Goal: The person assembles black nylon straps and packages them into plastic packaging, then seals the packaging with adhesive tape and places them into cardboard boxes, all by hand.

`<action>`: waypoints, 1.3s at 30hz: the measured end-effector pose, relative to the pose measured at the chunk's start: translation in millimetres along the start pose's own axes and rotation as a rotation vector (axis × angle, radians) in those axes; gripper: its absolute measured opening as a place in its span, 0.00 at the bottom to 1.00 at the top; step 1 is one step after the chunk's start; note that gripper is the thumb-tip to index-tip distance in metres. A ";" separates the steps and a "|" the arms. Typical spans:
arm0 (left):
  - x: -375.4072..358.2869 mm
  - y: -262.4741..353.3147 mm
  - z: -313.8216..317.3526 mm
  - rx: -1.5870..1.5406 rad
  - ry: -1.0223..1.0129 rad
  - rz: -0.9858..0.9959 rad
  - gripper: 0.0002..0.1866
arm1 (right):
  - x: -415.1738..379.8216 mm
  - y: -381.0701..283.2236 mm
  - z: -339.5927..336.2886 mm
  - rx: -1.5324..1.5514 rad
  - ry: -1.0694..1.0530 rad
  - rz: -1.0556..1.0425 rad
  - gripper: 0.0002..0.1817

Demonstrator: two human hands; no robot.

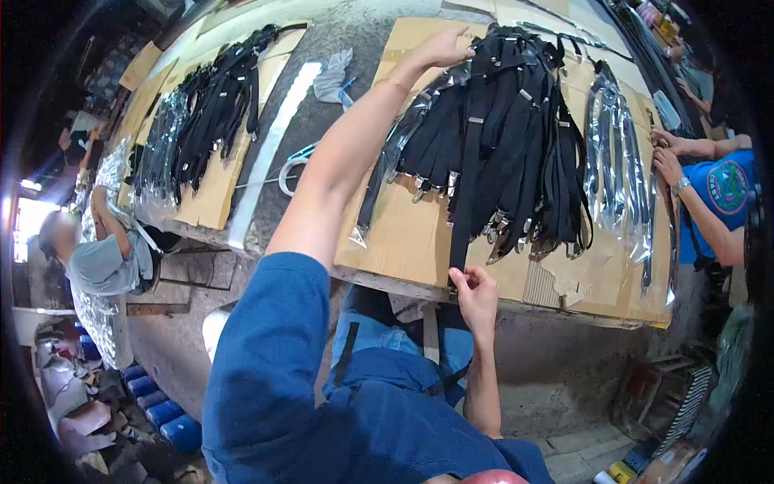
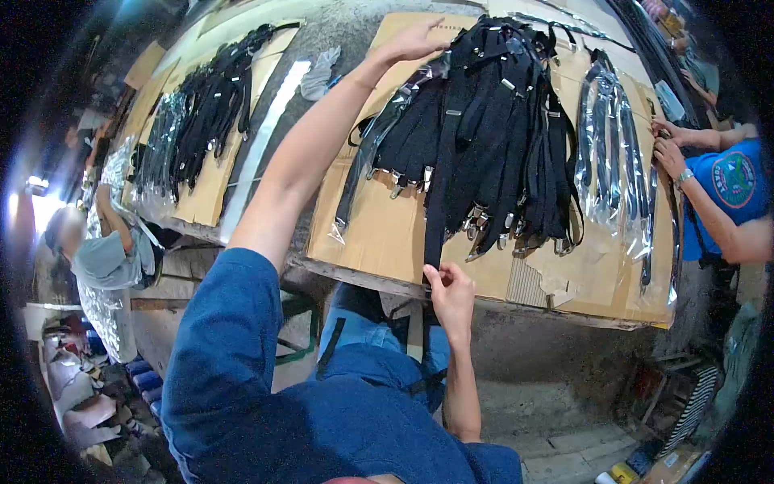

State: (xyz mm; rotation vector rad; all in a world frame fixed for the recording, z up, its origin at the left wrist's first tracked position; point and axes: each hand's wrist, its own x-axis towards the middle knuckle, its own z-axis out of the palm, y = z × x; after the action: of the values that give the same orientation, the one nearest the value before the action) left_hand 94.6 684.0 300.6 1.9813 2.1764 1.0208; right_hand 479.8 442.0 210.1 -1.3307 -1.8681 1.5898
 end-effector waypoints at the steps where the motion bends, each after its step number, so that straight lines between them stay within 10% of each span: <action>1: -12.2 -11.3 8.7 0.037 0.194 0.141 0.32 | 4.5 -1.6 0.3 -0.005 -0.014 0.008 0.15; 9: -335.9 81.8 -46.1 0.223 0.223 -0.237 0.31 | 20.5 -24.5 35.7 -0.070 0.172 -0.137 0.16; 15: -412.9 90.5 -8.6 0.405 -0.095 -0.255 0.40 | 33.4 0.3 53.3 -0.319 0.461 -0.629 0.13; 18: -413.2 101.0 -30.5 0.354 0.005 -0.255 0.36 | 29.5 -0.5 57.9 -0.233 0.415 -0.508 0.12; 24: -547.9 53.8 -106.0 0.030 1.064 -0.885 0.18 | 12.1 0.7 66.9 -0.328 0.446 -0.642 0.11; 27: -646.0 -48.9 -75.4 -0.345 1.189 -1.242 0.19 | 16.4 6.7 66.2 -0.338 0.440 -0.596 0.13; 30: -670.3 -119.0 -70.5 -1.235 1.436 -1.239 0.33 | 11.5 3.5 64.2 -0.337 0.419 -0.641 0.14; 39: -652.9 -133.5 -69.9 -1.421 1.497 -1.023 0.11 | 16.1 16.4 61.7 -0.369 0.402 -0.653 0.12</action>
State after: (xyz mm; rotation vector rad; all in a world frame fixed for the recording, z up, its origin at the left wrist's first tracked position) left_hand 71.3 70.6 32.0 -0.6767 1.0917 2.6866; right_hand 432.0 418.4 171.4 -0.9178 -2.0812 0.6281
